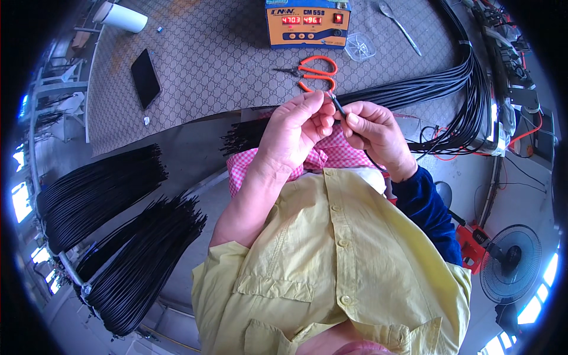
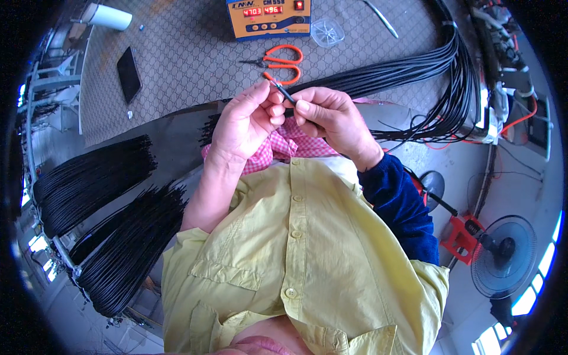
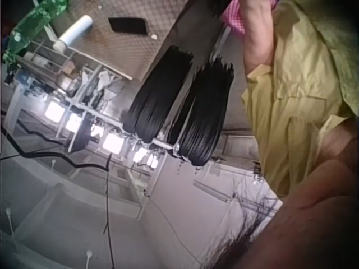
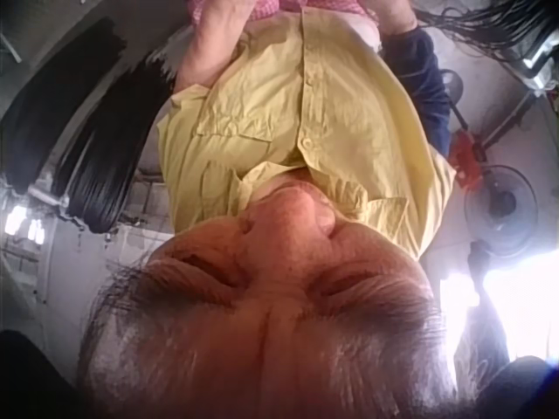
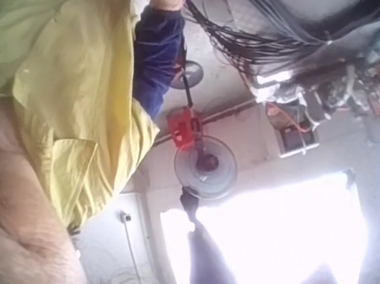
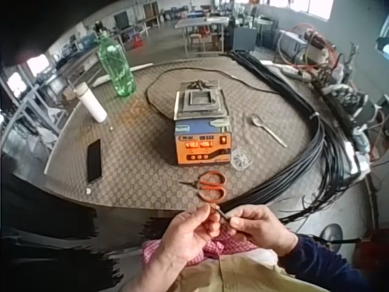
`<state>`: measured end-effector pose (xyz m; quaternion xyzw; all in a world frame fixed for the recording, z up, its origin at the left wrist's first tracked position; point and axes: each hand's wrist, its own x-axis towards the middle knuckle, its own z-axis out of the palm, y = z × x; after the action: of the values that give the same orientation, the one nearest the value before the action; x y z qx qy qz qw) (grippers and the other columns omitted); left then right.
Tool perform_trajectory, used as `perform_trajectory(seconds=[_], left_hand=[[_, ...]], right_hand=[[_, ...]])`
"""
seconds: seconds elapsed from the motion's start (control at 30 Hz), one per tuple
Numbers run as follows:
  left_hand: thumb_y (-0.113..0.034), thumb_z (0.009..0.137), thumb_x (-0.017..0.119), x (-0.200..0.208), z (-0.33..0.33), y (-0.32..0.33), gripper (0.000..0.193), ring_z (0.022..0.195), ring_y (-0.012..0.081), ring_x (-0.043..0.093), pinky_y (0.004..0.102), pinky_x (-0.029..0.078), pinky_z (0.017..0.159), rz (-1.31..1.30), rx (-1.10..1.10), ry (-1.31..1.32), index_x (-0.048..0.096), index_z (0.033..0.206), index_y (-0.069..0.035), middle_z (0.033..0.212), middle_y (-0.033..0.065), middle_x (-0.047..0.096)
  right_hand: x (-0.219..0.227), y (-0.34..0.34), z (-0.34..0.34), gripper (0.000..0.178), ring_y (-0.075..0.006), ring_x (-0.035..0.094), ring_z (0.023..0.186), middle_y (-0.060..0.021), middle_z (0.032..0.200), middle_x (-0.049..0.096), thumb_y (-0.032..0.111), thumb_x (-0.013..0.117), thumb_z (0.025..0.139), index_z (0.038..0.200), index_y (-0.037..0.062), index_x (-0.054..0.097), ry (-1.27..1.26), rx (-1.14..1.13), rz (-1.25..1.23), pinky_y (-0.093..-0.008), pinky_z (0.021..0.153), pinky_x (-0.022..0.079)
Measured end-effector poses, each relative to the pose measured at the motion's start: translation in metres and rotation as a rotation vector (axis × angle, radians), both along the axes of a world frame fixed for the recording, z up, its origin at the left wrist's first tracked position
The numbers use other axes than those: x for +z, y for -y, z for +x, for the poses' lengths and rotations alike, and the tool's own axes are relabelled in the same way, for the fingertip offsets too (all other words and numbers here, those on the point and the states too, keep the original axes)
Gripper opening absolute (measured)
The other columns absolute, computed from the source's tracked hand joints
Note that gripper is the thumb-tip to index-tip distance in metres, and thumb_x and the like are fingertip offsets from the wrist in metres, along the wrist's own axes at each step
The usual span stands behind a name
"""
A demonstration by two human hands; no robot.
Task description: Bundling black electrical wires or tubes using small plastic rings and a processing machine.
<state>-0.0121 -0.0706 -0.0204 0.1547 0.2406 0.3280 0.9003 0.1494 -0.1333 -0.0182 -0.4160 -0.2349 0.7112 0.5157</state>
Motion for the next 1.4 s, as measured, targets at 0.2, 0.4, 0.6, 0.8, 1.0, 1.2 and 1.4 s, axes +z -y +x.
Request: perform_trajectory(seconds=[0.2, 0.4, 0.6, 0.8, 1.0, 1.2, 1.4], left_hand=[[-0.021, 0.086, 0.051, 0.002, 0.001, -0.001, 0.022, 0.061, 0.0104, 0.053, 0.0224, 0.042, 0.055, -0.005, 0.005, -0.019, 0.058, 0.083, -0.001, 0.074, 0.0069, 0.059], [-0.024, 0.084, 0.054, 0.006, 0.0, -0.003, 0.022, 0.06, 0.01, 0.053, 0.0219, 0.042, 0.054, -0.005, -0.008, -0.074, 0.058, 0.082, -0.002, 0.073, 0.0061, 0.059], [-0.021, 0.084, 0.054, 0.005, -0.001, -0.004, 0.019, 0.06, 0.0101, 0.053, 0.0223, 0.043, 0.054, 0.0, 0.001, -0.082, 0.058, 0.082, -0.002, 0.073, 0.0059, 0.059], [-0.018, 0.084, 0.053, 0.005, -0.001, -0.005, 0.018, 0.06, 0.0112, 0.053, 0.0232, 0.043, 0.055, -0.013, -0.002, -0.08, 0.057, 0.083, 0.0, 0.073, 0.0074, 0.059], [-0.02, 0.085, 0.051, 0.006, -0.003, -0.008, 0.02, 0.061, 0.0135, 0.055, 0.0243, 0.043, 0.054, -0.023, -0.019, -0.1, 0.057, 0.082, -0.001, 0.072, 0.0081, 0.059], [-0.023, 0.083, 0.053, 0.007, -0.003, -0.015, 0.021, 0.06, 0.0121, 0.055, 0.0226, 0.043, 0.053, -0.004, -0.042, -0.138, 0.057, 0.079, -0.002, 0.069, 0.0068, 0.059], [-0.023, 0.082, 0.054, 0.005, -0.004, -0.02, 0.02, 0.058, 0.0122, 0.055, 0.0219, 0.043, 0.051, 0.012, -0.062, -0.172, 0.056, 0.078, -0.003, 0.068, 0.0061, 0.058]], right_hand=[[0.002, -0.001, 0.0, 0.016, -0.0038, 0.045, 0.056, -0.0007, 0.069, 0.054, 0.012, 0.053, 0.084, 0.094, 0.0001, 0.058, 0.0, 0.008, -0.009, -0.0146, 0.048, 0.035], [0.003, -0.002, 0.001, 0.017, -0.0039, 0.043, 0.054, -0.0006, 0.068, 0.054, 0.012, 0.053, 0.084, 0.095, -0.0003, 0.058, 0.004, 0.032, -0.007, -0.015, 0.047, 0.034], [0.002, -0.002, 0.001, 0.017, -0.0039, 0.042, 0.052, -0.0003, 0.067, 0.053, 0.012, 0.053, 0.084, 0.095, -0.0006, 0.058, 0.007, 0.028, -0.013, -0.015, 0.046, 0.032], [0.004, -0.003, 0.003, 0.017, -0.0036, 0.041, 0.051, -0.0001, 0.067, 0.052, 0.012, 0.052, 0.084, 0.095, -0.0008, 0.058, -0.002, 0.047, -0.023, -0.0149, 0.045, 0.031], [0.006, -0.005, 0.006, 0.018, -0.0032, 0.04, 0.051, -0.0002, 0.067, 0.052, 0.012, 0.053, 0.084, 0.095, -0.0009, 0.058, -0.014, 0.091, -0.023, -0.0146, 0.044, 0.03], [0.004, -0.006, 0.002, 0.018, -0.0028, 0.039, 0.05, 0.0002, 0.066, 0.051, 0.013, 0.053, 0.084, 0.095, -0.0009, 0.058, 0.071, 0.055, -0.027, -0.0144, 0.044, 0.03], [0.005, -0.009, 0.004, 0.017, -0.0024, 0.039, 0.05, 0.0006, 0.065, 0.051, 0.012, 0.053, 0.084, 0.094, -0.0008, 0.058, 0.127, 0.073, -0.02, -0.0142, 0.044, 0.029]])
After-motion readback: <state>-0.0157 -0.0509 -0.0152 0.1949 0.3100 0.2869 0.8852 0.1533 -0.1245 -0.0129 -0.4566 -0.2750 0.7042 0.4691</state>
